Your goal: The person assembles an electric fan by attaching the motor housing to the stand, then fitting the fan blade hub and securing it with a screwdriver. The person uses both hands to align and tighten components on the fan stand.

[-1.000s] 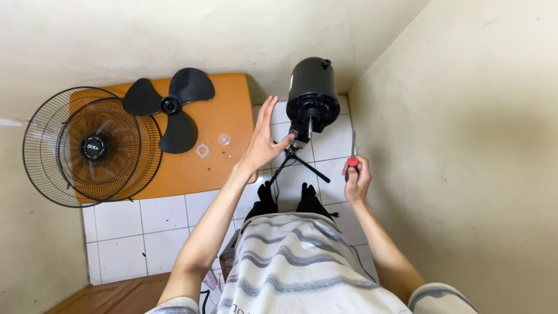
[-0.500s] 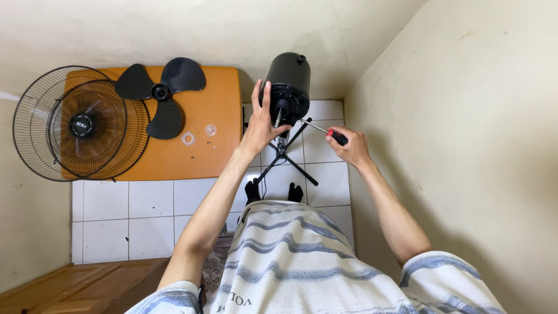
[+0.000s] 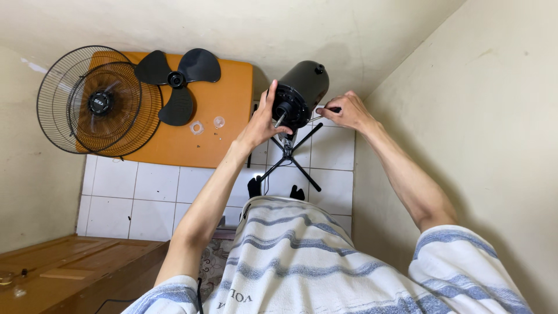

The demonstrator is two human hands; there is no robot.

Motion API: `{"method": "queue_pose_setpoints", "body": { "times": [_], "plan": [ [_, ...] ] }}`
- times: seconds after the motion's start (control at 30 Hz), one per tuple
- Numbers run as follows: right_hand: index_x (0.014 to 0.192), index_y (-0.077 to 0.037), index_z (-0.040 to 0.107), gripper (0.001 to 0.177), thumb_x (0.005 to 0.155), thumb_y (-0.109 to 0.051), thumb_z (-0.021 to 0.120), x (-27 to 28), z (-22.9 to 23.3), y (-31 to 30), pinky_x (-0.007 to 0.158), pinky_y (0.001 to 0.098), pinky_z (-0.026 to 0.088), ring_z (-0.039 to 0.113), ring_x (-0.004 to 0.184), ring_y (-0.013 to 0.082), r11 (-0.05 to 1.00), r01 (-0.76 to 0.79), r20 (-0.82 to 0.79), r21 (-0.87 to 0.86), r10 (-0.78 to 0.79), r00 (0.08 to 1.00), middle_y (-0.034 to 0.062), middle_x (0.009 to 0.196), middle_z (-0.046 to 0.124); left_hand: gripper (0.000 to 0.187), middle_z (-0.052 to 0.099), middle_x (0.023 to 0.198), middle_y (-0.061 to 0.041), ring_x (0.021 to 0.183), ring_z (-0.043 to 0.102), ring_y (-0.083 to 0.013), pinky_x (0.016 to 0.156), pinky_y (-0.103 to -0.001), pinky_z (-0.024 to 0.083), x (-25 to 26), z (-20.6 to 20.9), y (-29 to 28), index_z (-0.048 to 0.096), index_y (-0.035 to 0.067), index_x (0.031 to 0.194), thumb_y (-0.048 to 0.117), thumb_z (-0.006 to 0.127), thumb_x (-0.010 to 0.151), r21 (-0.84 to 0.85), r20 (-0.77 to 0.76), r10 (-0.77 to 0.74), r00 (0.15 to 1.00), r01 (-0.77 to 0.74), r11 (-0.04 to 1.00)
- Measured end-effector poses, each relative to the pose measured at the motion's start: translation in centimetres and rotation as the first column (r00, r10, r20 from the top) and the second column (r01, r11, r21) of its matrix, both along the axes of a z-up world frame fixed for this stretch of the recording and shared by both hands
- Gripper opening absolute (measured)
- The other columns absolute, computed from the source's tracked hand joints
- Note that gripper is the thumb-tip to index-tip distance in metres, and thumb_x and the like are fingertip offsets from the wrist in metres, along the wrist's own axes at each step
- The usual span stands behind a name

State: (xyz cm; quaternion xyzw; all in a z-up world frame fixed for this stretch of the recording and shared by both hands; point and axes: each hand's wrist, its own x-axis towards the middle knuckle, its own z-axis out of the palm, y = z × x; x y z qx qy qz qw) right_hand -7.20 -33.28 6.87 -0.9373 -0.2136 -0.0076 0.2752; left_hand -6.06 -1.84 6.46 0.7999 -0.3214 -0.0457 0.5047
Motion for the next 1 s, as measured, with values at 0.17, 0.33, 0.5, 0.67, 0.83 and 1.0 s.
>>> {"method": "queue_pose_setpoints", "body": {
  "times": [0.17,0.33,0.5,0.67,0.83,1.0],
  "plan": [
    [0.072,-0.009,0.077,0.040,0.089,-0.044,0.079,-1.6,1.8,1.5,0.060,0.0399,0.049,0.058,0.051,0.0281,0.996,0.031,0.095,-0.079,-0.024,0.995,0.0104,0.057,0.065,0.149,0.032,0.158,-0.025,0.144,0.042,-0.0466,0.117,-0.052,0.042,0.3,0.5,0.5,-0.007,0.023,0.163,0.021,0.102,0.061,0.025,-0.008,0.026,1.000,-0.025,0.999],
    [0.075,-0.008,0.074,0.047,0.089,-0.054,0.074,-5.0,3.5,2.8,0.057,0.0430,0.052,0.061,0.052,0.0319,0.975,0.154,0.003,-0.162,-0.156,0.988,0.0110,0.055,0.063,0.148,0.029,0.159,-0.027,0.145,0.040,-0.0475,0.118,-0.052,0.042,0.4,0.2,0.3,-0.007,0.022,0.163,0.023,0.102,0.063,0.032,0.000,0.040,0.999,-0.040,0.999],
    [0.091,-0.009,0.075,0.053,0.095,-0.061,0.064,-8.5,3.8,5.8,0.060,0.0480,0.053,0.064,0.053,0.0367,0.896,0.354,-0.095,-0.268,-0.390,0.916,0.0148,0.053,0.063,0.145,0.021,0.164,-0.028,0.146,0.039,-0.0479,0.118,-0.051,0.043,0.4,-0.4,-0.5,-0.006,0.023,0.164,0.023,0.101,0.066,0.037,0.046,0.079,0.996,-0.081,0.996],
    [0.088,-0.009,0.075,0.053,0.097,-0.060,0.062,-10.2,2.7,7.4,0.062,0.0510,0.052,0.064,0.059,0.0393,0.865,0.473,-0.191,-0.169,-0.499,0.845,0.0155,0.057,0.063,0.143,0.022,0.164,-0.026,0.146,0.039,-0.0472,0.119,-0.050,0.042,0.5,-0.4,0.0,-0.004,0.024,0.164,0.022,0.100,0.067,0.006,0.074,0.023,0.997,-0.024,1.000],
    [0.105,-0.008,0.072,0.038,0.102,-0.044,0.059,-10.5,0.6,6.0,0.060,0.0488,0.050,0.064,0.061,0.0346,0.931,0.362,-0.002,0.039,-0.362,0.932,0.0141,0.068,0.067,0.138,0.023,0.164,-0.026,0.146,0.039,-0.0462,0.118,-0.049,0.043,0.1,-0.3,-0.2,-0.001,0.023,0.165,0.020,0.099,0.069,0.023,0.054,0.030,0.998,-0.031,0.999],
    [0.093,-0.007,0.059,0.039,0.110,-0.041,0.053,-11.1,-1.8,5.8,0.055,0.0308,0.041,0.046,0.062,0.0141,0.746,0.394,-0.597,0.536,0.005,0.802,0.0022,0.070,0.051,0.126,0.019,0.167,-0.026,0.155,0.030,-0.0455,0.128,-0.050,0.035,0.1,0.3,-0.1,0.000,0.017,0.167,0.013,0.090,0.080,-0.077,0.115,-0.014,0.993,0.023,0.997]
  ]
}}
